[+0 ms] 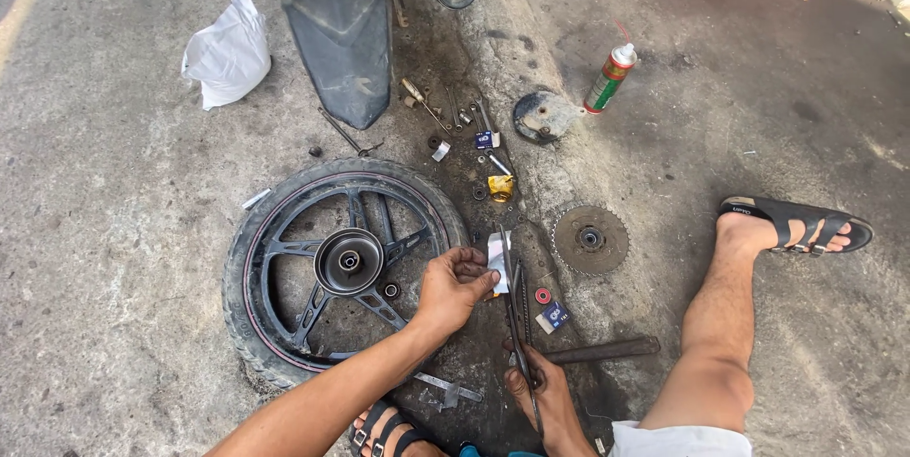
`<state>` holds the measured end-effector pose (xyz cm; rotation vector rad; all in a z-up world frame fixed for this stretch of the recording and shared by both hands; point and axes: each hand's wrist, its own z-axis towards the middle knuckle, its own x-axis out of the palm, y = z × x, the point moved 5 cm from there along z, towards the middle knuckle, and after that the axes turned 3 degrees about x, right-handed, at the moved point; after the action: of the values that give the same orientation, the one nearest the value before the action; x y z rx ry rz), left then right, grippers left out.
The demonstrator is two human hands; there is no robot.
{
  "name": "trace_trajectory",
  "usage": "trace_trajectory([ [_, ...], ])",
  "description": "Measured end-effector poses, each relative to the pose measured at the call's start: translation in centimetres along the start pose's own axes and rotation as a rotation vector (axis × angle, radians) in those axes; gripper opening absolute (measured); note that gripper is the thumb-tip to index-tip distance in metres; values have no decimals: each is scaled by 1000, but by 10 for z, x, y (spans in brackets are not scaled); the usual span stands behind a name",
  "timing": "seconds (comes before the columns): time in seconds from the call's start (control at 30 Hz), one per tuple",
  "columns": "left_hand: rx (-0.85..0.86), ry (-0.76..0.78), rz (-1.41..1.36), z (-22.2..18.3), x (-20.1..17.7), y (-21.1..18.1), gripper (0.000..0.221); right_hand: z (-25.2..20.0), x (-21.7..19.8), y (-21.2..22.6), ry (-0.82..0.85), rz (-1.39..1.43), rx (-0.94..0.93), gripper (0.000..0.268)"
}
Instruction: Replacing wheel bearings and seals on a motorcycle rim
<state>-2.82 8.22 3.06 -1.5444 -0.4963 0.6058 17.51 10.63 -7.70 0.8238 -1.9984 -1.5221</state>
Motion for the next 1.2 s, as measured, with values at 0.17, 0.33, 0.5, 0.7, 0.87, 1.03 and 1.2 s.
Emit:
trace_trajectory([
  [0.17,-109,20,-88,-4,9,16,20,-8,8,-4,-31,245,147,72],
  [0.33,-128,22,-107,-4,7,19,20,-7,5,-8,-73,99,104,59],
  [0.5,-126,34,-104,-4,7,19,30,-6,4,-18,-86,144,131,50],
  [0.7,-98,45,34,-5,7,1,22,-8,7,-29,-102,196,144,41],
  [0.87,-96,72,240,-7,4,7,17,0,4,-48,-105,41,22,45],
  [1.03,-122,53,255,-14,8,17,14,-8,4,-21,-96,101,90,52],
  [1.2,-183,74,158,-15,12,22,12,-9,2,-33,-162,150,188,45],
])
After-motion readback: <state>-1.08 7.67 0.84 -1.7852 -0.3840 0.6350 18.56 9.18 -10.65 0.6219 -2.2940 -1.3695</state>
